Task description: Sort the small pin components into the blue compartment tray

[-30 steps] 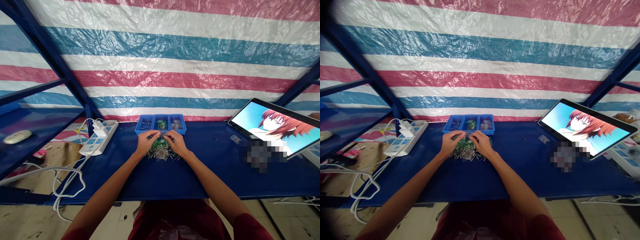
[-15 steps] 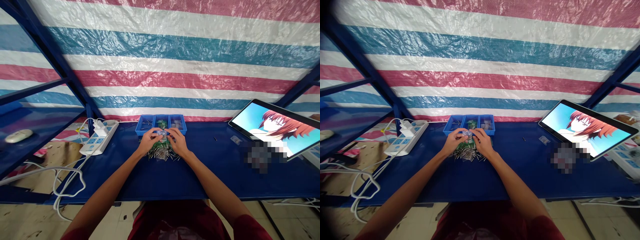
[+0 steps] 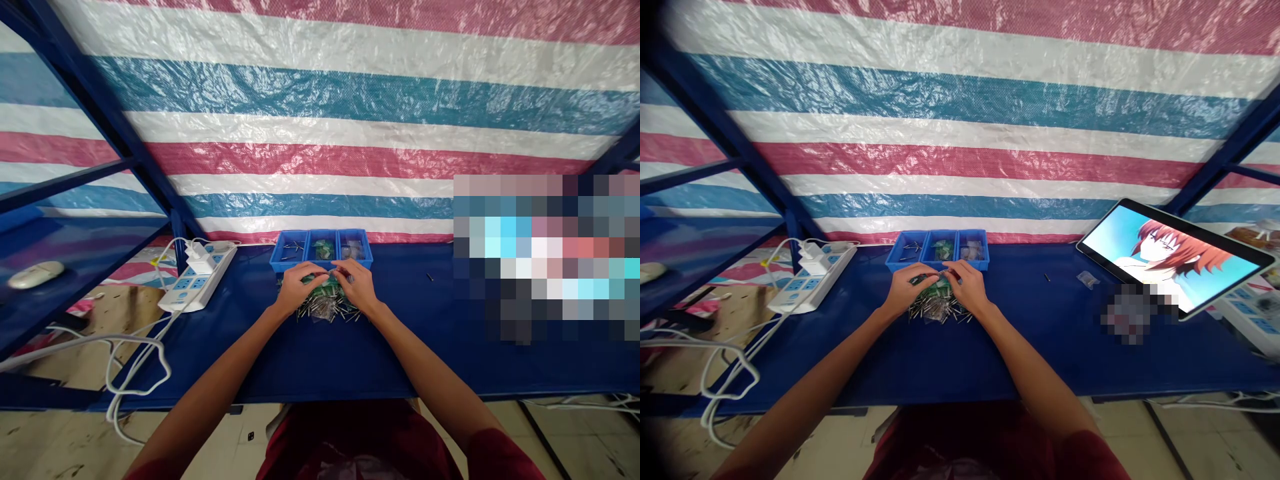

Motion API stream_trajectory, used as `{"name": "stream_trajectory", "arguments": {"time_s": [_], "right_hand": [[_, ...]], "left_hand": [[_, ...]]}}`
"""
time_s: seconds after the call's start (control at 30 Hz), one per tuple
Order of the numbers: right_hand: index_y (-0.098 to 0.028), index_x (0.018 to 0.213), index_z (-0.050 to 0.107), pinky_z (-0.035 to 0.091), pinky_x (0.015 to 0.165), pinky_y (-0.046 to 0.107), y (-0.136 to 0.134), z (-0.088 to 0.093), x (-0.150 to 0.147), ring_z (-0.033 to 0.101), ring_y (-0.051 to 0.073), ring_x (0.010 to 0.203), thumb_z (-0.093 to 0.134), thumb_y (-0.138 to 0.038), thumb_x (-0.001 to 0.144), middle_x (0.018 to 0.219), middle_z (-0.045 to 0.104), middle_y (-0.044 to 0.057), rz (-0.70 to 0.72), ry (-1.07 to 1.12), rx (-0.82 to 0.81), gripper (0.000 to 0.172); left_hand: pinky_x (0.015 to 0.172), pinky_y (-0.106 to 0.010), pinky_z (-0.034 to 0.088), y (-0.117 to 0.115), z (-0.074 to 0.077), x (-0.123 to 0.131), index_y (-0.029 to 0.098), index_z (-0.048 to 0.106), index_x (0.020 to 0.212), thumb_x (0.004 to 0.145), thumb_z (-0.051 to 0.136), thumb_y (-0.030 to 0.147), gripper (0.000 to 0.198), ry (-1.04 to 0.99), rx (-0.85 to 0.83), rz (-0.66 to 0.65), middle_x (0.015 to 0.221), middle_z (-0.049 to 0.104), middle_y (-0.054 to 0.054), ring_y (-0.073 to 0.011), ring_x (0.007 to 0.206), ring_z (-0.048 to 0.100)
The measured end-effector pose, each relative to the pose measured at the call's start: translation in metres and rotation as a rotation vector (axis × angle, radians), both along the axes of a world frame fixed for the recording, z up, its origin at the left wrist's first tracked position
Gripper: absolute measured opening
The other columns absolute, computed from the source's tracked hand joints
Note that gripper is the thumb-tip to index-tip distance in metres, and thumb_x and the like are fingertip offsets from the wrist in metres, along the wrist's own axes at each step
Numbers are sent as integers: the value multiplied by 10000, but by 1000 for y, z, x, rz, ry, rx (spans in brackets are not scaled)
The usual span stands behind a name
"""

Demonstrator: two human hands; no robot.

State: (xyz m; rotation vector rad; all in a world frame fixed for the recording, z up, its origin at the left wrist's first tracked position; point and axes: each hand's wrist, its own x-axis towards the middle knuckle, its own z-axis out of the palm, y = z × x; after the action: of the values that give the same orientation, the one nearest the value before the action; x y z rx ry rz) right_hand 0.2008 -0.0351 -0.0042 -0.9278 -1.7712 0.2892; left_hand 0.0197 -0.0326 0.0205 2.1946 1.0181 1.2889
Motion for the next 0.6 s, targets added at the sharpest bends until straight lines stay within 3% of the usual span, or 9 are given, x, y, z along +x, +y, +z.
{"name": "stream_trajectory", "arguments": {"time_s": [0.23, 0.6], "right_hand": [[-235, 1126, 641, 540, 670, 297, 0, -3, -2, 613, 166, 691, 522, -352, 913, 832, 670, 47, -6, 67, -38, 270], [-227, 1057, 670, 550, 726, 303, -3, -2, -4, 665, 175, 730, 513, -305, 922, 867, 710, 48, -23, 109, -8, 221]], "left_hand": [[757, -348, 548, 6, -8, -3, 190, 734, 811, 840, 634, 392, 228, -32, -2, 19, 822, 739, -72, -207, 766, 677], [725, -328, 546, 5, -6, 0, 180, 716, 860, 832, 630, 397, 235, -107, -137, 31, 842, 731, -69, -201, 775, 670]]}}
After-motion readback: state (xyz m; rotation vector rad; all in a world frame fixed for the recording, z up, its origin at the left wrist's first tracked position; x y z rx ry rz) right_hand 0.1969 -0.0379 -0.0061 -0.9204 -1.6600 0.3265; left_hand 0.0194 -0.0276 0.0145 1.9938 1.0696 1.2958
